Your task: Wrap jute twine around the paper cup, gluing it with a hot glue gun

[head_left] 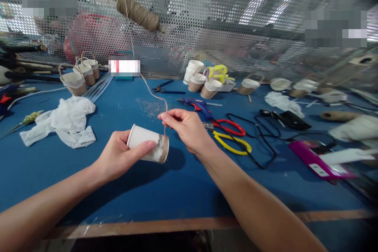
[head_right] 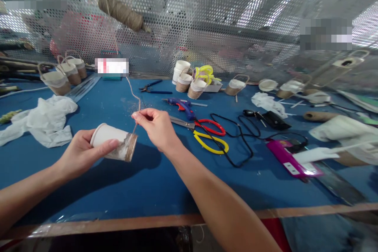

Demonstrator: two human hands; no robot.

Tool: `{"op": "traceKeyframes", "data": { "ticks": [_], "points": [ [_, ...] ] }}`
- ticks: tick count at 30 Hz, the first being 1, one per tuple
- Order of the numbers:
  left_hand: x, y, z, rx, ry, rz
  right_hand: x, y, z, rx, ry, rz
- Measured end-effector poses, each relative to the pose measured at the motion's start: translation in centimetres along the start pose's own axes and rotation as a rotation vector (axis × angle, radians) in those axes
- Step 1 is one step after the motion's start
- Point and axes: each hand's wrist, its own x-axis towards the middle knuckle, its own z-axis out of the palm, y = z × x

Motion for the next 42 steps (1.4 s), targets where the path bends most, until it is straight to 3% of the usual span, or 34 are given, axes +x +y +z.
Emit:
{"op": "traceKeyframes", "data": {
  "ticks": [12, 19, 23, 28, 31, 42],
  "points": [
    [-0.1, -0.4, -0.2, 0.04, 0.042, 0.141, -0.2, 0.8, 0.9, -0.013, -0.093, 0.072],
    [1.1, -0.6, -0.3, -0.318, 0.152, -0.009, 0.8, 2.6, 1.1, -0.117, -0.142, 0.102],
    [2.2, -0.8, -0.7, -0.391, 0.23, -0.113, 0.7, 2.3, 0.6, -0.213, -0.071, -0.006],
    [2.7, -1.2, -1.1, -0.357, 0.262, -0.105, -1.2, 0.5, 1.3, -0.215, -0.177, -0.191],
    [2.6, -1.3, -1.1, -0.324, 0.265, -0.087, -1.8, 0.3, 1.9, -0.261, -0.171, -0.268],
    [2.5, -1.8, -0.9, -0.218, 0.257, 0.017, -2.0, 0.4, 2.2, -0.329, -0.085, -0.292]
  ]
}}
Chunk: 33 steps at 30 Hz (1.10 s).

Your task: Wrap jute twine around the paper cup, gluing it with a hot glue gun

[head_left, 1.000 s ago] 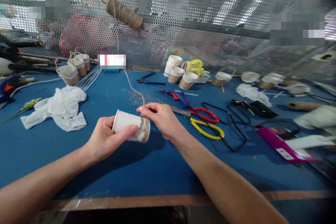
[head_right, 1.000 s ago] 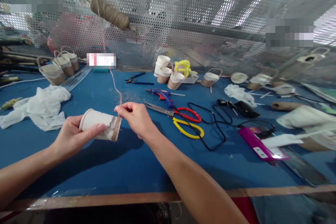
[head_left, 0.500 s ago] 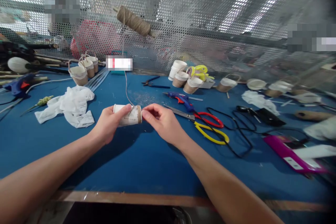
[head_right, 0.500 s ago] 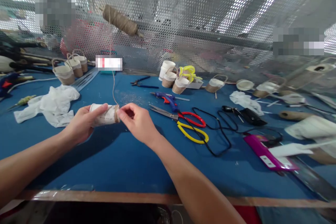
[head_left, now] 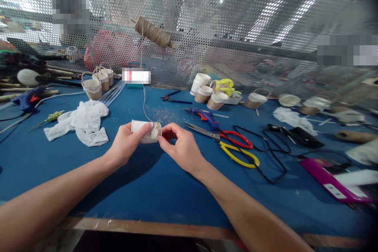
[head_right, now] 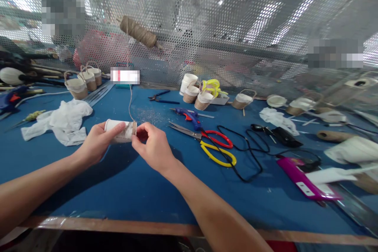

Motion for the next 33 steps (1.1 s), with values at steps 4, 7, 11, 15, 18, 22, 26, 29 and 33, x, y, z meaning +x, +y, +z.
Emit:
{"op": "traceKeyframes", "data": {
  "ticks": [4, 7, 11, 15, 18, 22, 26, 29, 33],
  "points": [
    [0.0, -0.1, -0.1, 0.044, -0.007, 0.027, 0.0, 0.1, 0.0, 0.009, 0.001, 0.001],
    [0.1, 0.0, -0.2, 0.082, -0.01, 0.051, 0.0, 0.1, 0.0, 0.032, 0.004, 0.008],
    [0.0, 0.1, -0.3, 0.159, -0.025, 0.11, 0.0, 0.1, -0.2, 0.178, -0.013, 0.079],
    [-0.4, 0.2, -0.5, 0.28, -0.116, 0.21, 0.4, 0.4, -0.5, 0.433, -0.019, 0.245],
    [-0.7, 0.2, -0.7, 0.377, -0.236, 0.314, 1.0, 0.9, -0.7, 0.514, -0.033, 0.304],
    [-0.6, 0.4, -0.9, 0.468, -0.328, 0.388, 1.2, 1.1, -0.8, 0.537, -0.056, 0.346],
    [0.0, 0.4, -0.9, 0.292, -0.301, 0.142, 0.9, 0.9, -0.8, 0.46, -0.067, 0.292],
    [0.3, 0.3, -1.0, 0.157, -0.269, 0.001, 0.8, 1.0, -0.9, 0.358, -0.065, 0.243],
    [0.2, 0.0, -0.9, 0.18, -0.313, 0.037, 1.1, 1.4, -1.1, 0.26, -0.007, 0.193]
  ]
}}
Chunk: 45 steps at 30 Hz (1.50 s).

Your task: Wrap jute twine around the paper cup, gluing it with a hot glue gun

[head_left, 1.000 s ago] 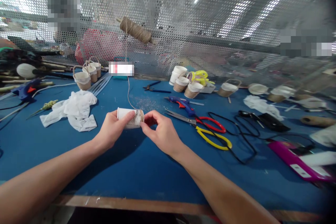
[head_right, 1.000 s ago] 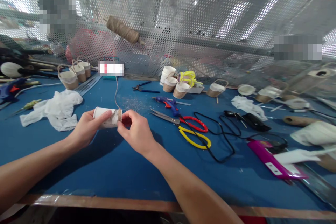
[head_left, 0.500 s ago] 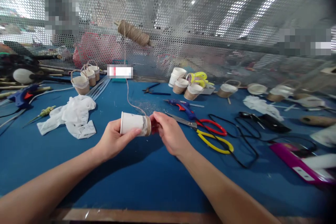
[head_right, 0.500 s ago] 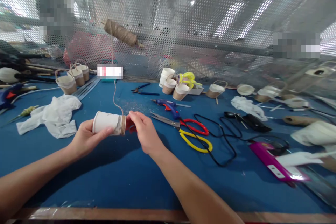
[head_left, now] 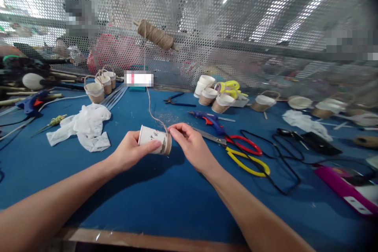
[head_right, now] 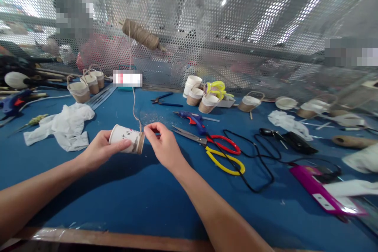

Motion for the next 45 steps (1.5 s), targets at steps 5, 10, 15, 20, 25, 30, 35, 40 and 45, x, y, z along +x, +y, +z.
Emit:
{"op": "traceKeyframes", "data": {
  "ticks": [5, 10, 15, 20, 25, 30, 35, 40, 45],
  "points": [
    [-0.3, -0.1, 0.4, 0.175, -0.068, 0.02, -0.2, -0.2, 0.4, -0.001, -0.076, -0.132],
    [-0.6, 0.0, 0.8, 0.198, -0.124, 0.004, -0.7, -0.5, 0.6, -0.004, -0.102, -0.199],
    [-1.0, 0.2, 1.1, 0.188, -0.095, 0.022, -0.9, -0.7, 0.7, 0.097, -0.157, -0.115],
    [-1.0, 0.1, 1.1, 0.192, -0.105, 0.043, -1.0, -0.7, 0.9, 0.215, -0.242, 0.073],
    [-1.1, -0.1, 1.2, 0.19, -0.11, 0.039, -0.9, -0.4, 0.7, 0.244, -0.325, 0.138],
    [-0.9, -0.3, 1.1, 0.108, -0.085, -0.016, -0.7, -0.5, 0.4, 0.232, -0.347, 0.152],
    [-0.7, -0.2, 1.0, 0.013, -0.017, -0.097, 0.0, -0.5, 0.1, 0.226, -0.138, 0.133],
    [-0.6, -0.4, 0.8, 0.015, 0.031, -0.115, 1.5, 0.4, -1.4, 0.086, 0.137, 0.072],
    [-0.5, -0.4, 0.7, 0.088, 0.059, -0.126, 4.1, 2.3, -6.4, -0.215, 0.526, 0.108]
  ]
}}
